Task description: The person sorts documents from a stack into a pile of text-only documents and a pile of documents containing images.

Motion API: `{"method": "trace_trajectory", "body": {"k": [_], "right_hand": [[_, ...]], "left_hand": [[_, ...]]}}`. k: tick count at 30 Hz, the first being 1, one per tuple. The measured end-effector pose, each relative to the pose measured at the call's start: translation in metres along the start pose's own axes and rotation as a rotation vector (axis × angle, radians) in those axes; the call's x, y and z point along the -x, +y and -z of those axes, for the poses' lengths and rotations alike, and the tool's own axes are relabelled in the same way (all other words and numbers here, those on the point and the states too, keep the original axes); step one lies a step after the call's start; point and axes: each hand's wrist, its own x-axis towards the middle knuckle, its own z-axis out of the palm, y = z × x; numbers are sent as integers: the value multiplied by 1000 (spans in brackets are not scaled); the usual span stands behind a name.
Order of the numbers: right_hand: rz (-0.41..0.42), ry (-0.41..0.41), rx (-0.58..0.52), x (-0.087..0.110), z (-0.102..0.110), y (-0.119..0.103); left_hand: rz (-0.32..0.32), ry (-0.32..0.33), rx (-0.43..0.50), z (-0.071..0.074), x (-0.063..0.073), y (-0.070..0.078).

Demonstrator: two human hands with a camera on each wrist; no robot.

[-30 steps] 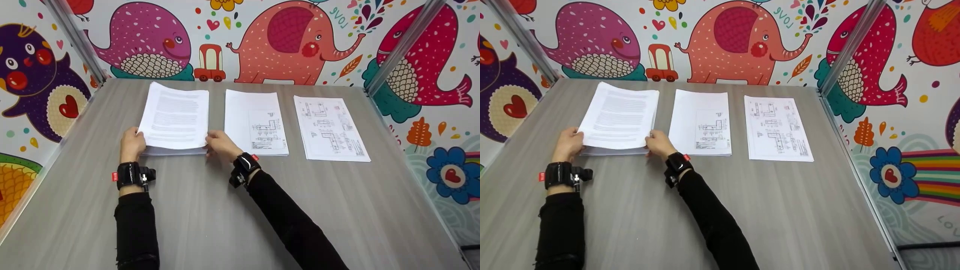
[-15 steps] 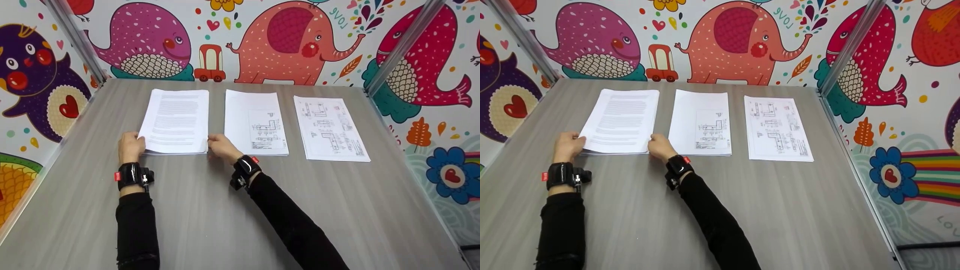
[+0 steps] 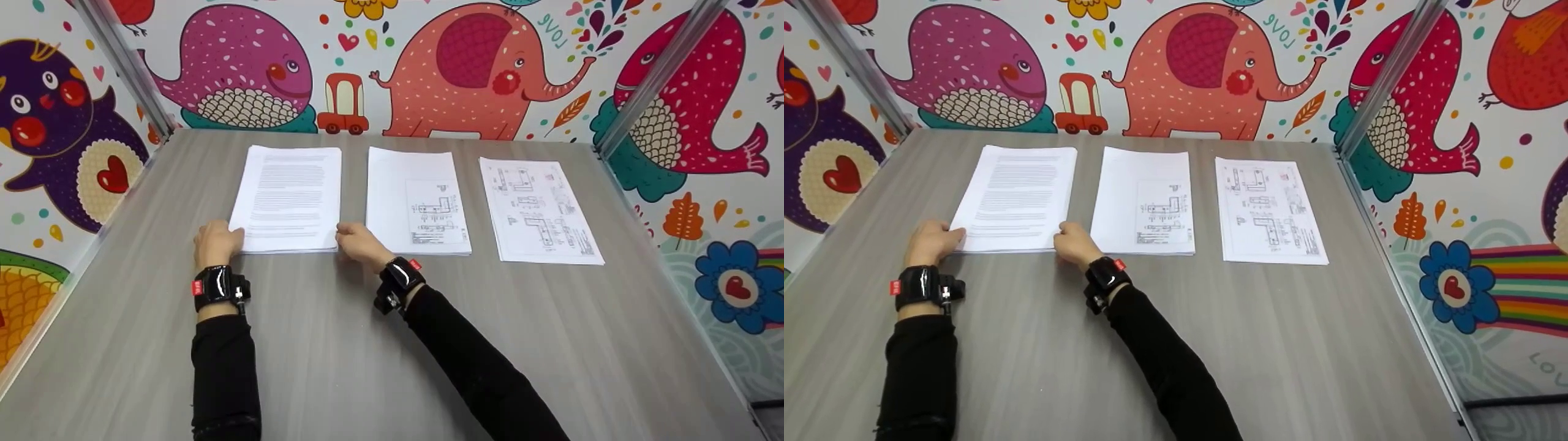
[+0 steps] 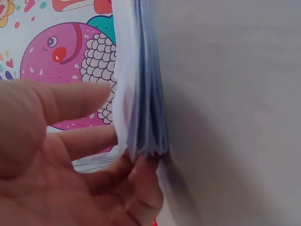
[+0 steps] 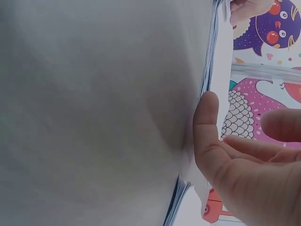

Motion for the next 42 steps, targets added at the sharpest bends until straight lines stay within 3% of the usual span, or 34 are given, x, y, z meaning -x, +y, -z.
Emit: {"method": "trace_trajectory", "body": {"k": [9, 13, 18, 23, 27, 32, 36, 42], "right_hand": [[42, -1, 56, 3, 2, -1], [43, -46, -41, 5, 7, 0], [14, -116, -220, 16, 20, 1], [80, -114, -182, 29, 43, 4], [181, -40, -84, 33, 69, 11], [252, 108, -17, 41, 106, 26], [259, 194, 1, 53, 141, 41], [194, 324, 23, 75, 195, 62]], "left_hand": [[39, -109, -43, 3, -1, 5], [50, -104, -30, 4, 0, 6], [70, -39, -12, 3, 0, 9], [75, 84, -19, 1, -2, 16], [38, 179, 7, -4, -2, 24], [-59, 281, 49, -17, 1, 40], [-134, 298, 73, -30, 5, 56], [-221, 267, 53, -48, 10, 76]]}}
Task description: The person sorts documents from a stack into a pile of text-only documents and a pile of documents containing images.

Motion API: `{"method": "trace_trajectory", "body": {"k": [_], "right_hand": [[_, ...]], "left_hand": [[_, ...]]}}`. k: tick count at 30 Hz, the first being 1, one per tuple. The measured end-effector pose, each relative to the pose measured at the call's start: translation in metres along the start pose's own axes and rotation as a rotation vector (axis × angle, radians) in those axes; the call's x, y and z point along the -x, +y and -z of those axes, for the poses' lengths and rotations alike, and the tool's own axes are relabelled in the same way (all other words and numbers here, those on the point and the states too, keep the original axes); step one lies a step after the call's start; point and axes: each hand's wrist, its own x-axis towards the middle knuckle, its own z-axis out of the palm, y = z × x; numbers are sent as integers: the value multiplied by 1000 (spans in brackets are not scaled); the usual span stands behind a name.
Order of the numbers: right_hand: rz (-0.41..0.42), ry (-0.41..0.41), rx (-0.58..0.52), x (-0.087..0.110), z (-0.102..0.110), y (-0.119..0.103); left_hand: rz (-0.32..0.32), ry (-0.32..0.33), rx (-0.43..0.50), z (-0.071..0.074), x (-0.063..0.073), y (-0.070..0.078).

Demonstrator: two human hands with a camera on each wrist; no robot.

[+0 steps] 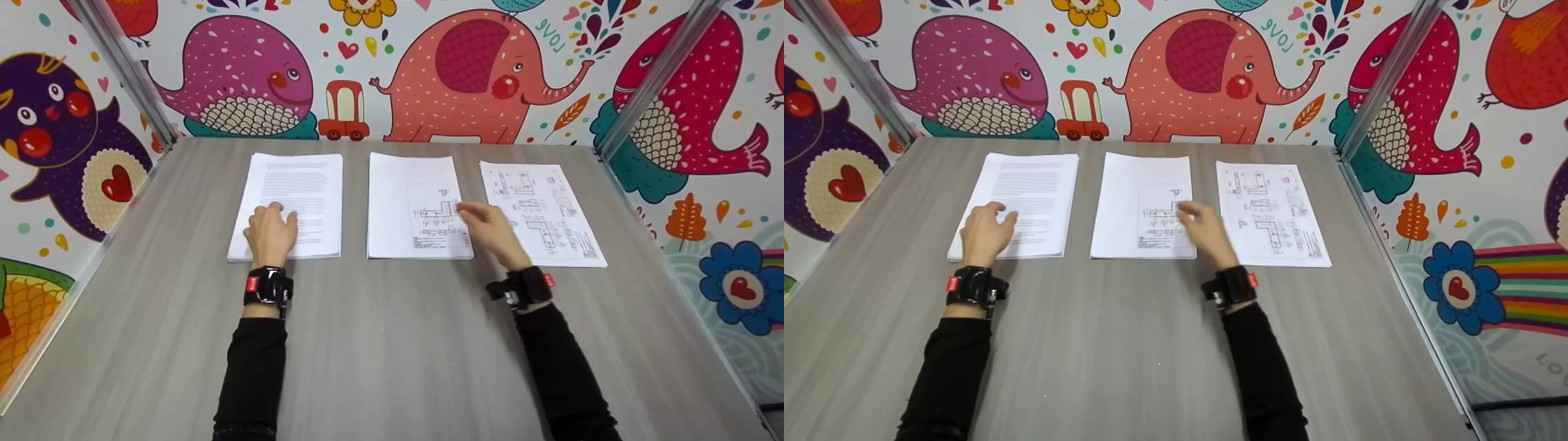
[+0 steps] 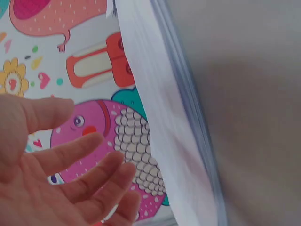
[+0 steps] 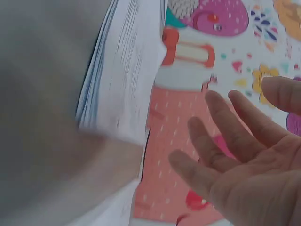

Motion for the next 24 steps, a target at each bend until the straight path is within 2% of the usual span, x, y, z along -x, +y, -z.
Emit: {"method": "trace_trajectory", "body": {"k": [4, 7, 11, 14, 18, 21, 24], "right_hand": [[-67, 41, 66, 4, 39, 18], [-147, 15, 167, 7, 66, 31], [-270, -24, 358, 14, 92, 43], [-357, -81, 514, 17, 97, 47], [-362, -140, 684, 17, 88, 49], [-360, -129, 735, 15, 86, 48], [-439, -94, 725, 17, 95, 47]], "left_hand": [[-47, -35, 6, -8, 3, 11], [-54, -71, 48, -12, 5, 19], [-52, -114, 90, -16, 8, 30], [-67, -121, 93, -18, 11, 39], [-112, -131, 94, -24, 18, 55], [-159, -154, 98, -32, 26, 69], [-205, -195, 110, -44, 33, 83]]}}
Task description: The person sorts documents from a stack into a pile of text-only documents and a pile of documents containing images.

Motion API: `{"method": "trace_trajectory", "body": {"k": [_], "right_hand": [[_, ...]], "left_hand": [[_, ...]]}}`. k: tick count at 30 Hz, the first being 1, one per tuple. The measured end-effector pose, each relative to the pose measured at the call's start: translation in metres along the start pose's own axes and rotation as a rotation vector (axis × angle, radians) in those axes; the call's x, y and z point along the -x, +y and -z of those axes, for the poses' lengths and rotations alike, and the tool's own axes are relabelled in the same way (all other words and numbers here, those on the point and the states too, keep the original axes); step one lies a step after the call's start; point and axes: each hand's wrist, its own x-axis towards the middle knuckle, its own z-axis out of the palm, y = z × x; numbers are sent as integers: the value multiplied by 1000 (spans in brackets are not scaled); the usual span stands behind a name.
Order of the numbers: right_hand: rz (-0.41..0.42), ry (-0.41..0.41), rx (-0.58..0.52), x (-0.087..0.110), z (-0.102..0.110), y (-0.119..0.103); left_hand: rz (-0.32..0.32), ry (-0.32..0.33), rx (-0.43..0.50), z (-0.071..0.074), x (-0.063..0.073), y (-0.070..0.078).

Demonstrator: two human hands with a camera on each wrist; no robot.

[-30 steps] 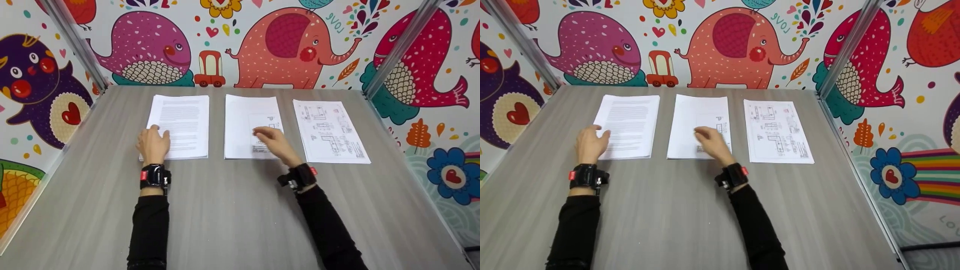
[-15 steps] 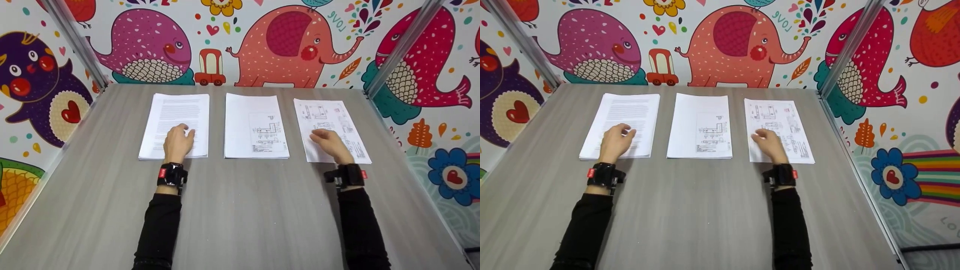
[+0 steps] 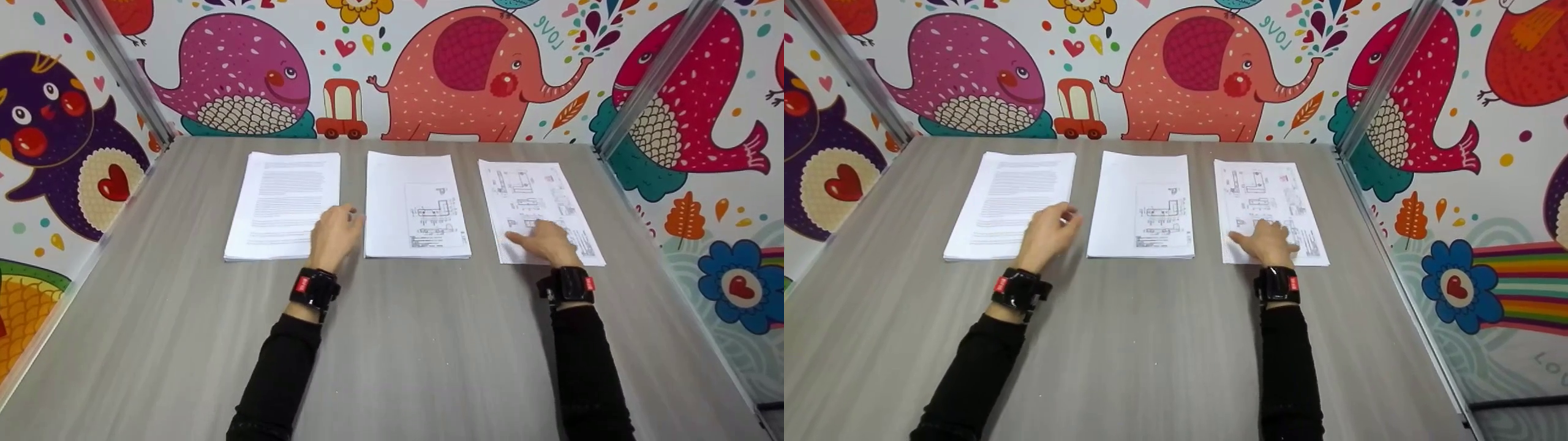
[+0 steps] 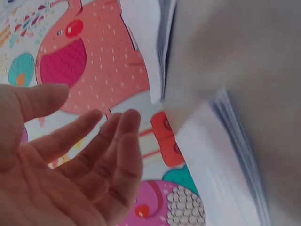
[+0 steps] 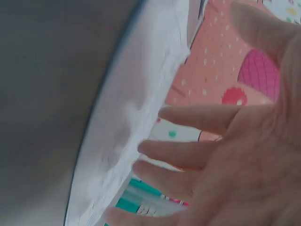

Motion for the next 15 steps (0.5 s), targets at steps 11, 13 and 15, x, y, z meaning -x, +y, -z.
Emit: {"method": "trace_trajectory", "body": {"k": [11, 13, 15], "right_hand": [[-246, 62, -124, 4, 19, 59], [-260, 55, -127, 5, 20, 64], [-261, 50, -122, 5, 20, 67]], "left_hand": [[-90, -101, 31, -44, 5, 43], [-110, -106, -1, -51, 6, 51], [-121, -113, -32, -57, 8, 58]]}}
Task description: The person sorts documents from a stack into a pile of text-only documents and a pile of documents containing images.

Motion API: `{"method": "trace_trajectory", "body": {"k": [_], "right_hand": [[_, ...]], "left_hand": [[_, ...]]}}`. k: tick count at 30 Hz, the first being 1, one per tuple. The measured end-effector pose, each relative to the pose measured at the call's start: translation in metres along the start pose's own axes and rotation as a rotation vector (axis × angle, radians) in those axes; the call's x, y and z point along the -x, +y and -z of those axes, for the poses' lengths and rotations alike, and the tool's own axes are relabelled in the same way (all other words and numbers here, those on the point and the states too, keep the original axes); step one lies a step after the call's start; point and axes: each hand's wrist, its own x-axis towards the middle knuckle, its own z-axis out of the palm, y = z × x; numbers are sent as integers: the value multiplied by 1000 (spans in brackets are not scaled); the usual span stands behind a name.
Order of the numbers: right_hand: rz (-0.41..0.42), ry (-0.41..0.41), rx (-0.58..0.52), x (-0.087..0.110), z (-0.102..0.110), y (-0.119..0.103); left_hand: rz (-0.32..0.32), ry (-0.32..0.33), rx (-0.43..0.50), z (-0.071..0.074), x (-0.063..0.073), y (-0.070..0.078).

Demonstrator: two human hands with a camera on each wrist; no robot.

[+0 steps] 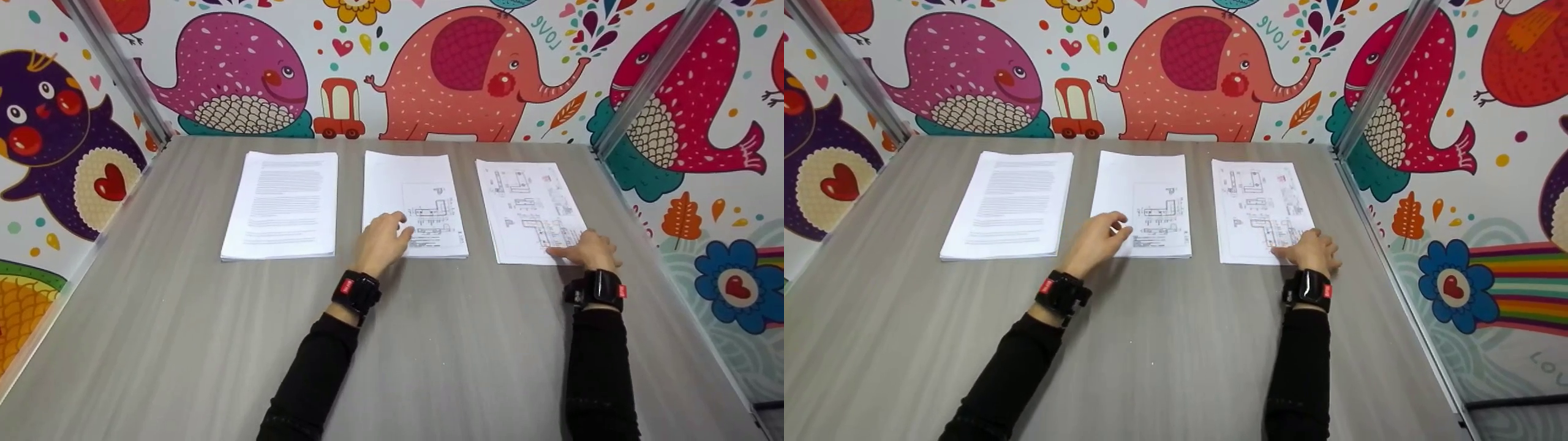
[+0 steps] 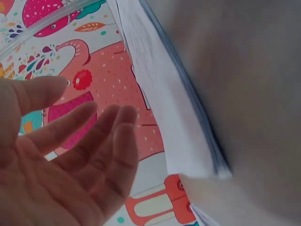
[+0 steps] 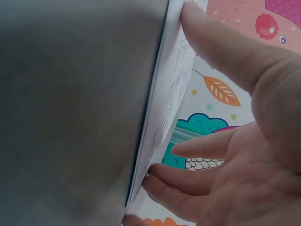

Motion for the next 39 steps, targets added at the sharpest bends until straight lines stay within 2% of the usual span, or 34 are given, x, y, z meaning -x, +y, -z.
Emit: {"method": "trace_trajectory", "body": {"k": [9, 17, 20, 26, 31, 35, 39], "right_hand": [[-32, -33, -56, -4, 6, 12], [-20, -110, -256, -10, 13, 23], [-35, -73, -246, -9, 12, 22], [-18, 72, -207, -5, 9, 20], [-15, 97, -230, -1, 10, 18], [-8, 116, -255, 1, 14, 17], [-1, 169, -256, 4, 15, 17]], "left_hand": [[-75, -65, -16, -19, 2, 22], [-99, -83, -33, -24, 5, 25], [-106, -90, -35, -24, 6, 25], [-115, -110, -44, -24, 6, 23], [-111, -142, -63, -29, 7, 26], [-156, -178, -79, -37, 11, 33], [-205, -198, -81, -47, 15, 41]]}}
